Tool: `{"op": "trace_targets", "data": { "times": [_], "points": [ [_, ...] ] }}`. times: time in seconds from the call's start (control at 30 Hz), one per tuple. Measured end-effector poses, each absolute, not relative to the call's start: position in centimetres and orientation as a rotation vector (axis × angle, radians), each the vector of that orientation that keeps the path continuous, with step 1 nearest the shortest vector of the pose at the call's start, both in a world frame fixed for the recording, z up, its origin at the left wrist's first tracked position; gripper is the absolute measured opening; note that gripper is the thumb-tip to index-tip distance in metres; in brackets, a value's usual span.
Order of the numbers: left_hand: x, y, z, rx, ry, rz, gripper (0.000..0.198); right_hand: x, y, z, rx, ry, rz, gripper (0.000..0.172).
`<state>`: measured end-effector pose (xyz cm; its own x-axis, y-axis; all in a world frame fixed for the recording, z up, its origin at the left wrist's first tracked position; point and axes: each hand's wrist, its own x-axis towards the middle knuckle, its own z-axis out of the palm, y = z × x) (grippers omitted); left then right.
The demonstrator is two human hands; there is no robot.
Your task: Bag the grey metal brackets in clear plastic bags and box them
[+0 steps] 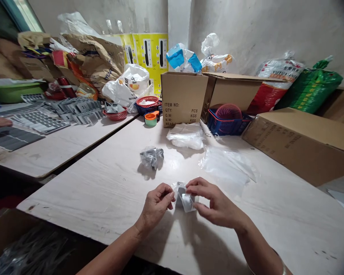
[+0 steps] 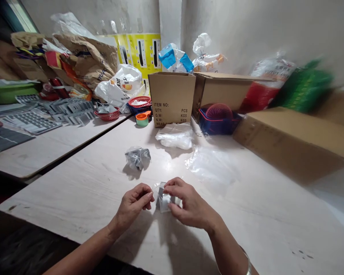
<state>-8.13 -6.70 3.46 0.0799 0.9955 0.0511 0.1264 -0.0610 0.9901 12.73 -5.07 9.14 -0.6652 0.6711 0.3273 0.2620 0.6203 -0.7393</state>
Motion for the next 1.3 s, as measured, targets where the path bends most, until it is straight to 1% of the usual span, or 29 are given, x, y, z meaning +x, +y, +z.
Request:
{"op": "trace_targets", "data": {
  "times": [0.07, 0.1, 0.13, 0.27, 0.4, 0.5, 0.67, 0.77, 0.87, 0.97, 1.0, 1.03, 1.07, 1.13, 1.23, 1.3],
  "points": [
    [-8.3, -6.8, 3.2, 1.479, 1.219, 1.106, 0.013, 12.4, -5.9, 9.5, -0.742, -2.391, 0.804, 0.042],
    [-8.3, -6.7, 3.1, 1.557, 1.227, 1.091, 0.014, 12.2, -6.2, 9.3, -0.756, -2.447, 0.747, 0.046],
    [-8.4, -6.6, 3.0, 1.654, 1.239, 1.076, 0.015, 12.0, -6.5, 8.9, -0.774, -2.488, 0.678, 0.046],
    [-8.3, -6.1, 2.6, 2.123, 1.241, 1.021, 0.017, 11.1, -6.9, 5.4, -0.837, -2.464, 0.342, 0.034],
    [-7.7, -5.6, 2.1, 2.570, 1.198, 0.927, 0.021, 10.7, -6.8, 2.5, -0.903, -2.317, 0.086, 0.038],
    [-7.1, -5.5, 1.8, 2.821, 1.152, 0.925, 0.021, 10.3, -6.7, 2.1, -0.927, -2.275, -0.023, 0.036],
    [-6.9, -5.8, 1.3, 2.904, 1.162, 0.915, 0.015, 9.6, -6.2, 3.3, -0.991, -2.295, -0.154, 0.020],
    [-6.8, -6.1, 1.0, 2.978, 1.173, 0.815, 0.012, 9.1, -5.7, 4.1, -1.055, -2.381, -0.152, 0.016],
    [-6.4, -6.4, 0.8, 3.038, 1.180, 0.662, 0.011, 8.5, -5.0, 5.0, -1.133, -2.472, -0.137, 0.016],
    [-6.0, -6.6, 0.8, 3.054, 1.204, 0.546, 0.017, 7.9, -4.2, 5.8, -1.220, -2.530, -0.123, 0.035],
    [-6.0, -6.7, 0.8, 3.048, 1.219, 0.530, 0.017, 7.7, -4.0, 6.0, -1.242, -2.550, -0.118, 0.038],
    [-6.1, -6.8, 1.0, 3.031, 1.228, 0.531, 0.017, 7.6, -3.7, 6.1, -1.260, -2.568, -0.107, 0.035],
    [-6.4, -7.0, 1.1, 3.002, 1.226, 0.549, 0.017, 7.6, -3.4, 6.2, -1.278, -2.579, -0.082, 0.029],
    [-7.5, -7.2, 1.8, 2.926, 1.202, 0.669, 0.021, 7.6, -2.7, 6.2, -1.300, -2.548, 0.025, 0.020],
    [-10.3, -6.5, 3.2, 2.772, 1.234, 1.074, 0.044, 7.2, -1.3, 5.6, -1.267, -2.336, 0.274, 0.019],
    [-12.8, -4.9, 3.9, 2.556, 1.421, 1.369, 0.048, 6.4, 0.0, 4.8, -1.216, -2.076, 0.429, 0.020]
  ]
}}
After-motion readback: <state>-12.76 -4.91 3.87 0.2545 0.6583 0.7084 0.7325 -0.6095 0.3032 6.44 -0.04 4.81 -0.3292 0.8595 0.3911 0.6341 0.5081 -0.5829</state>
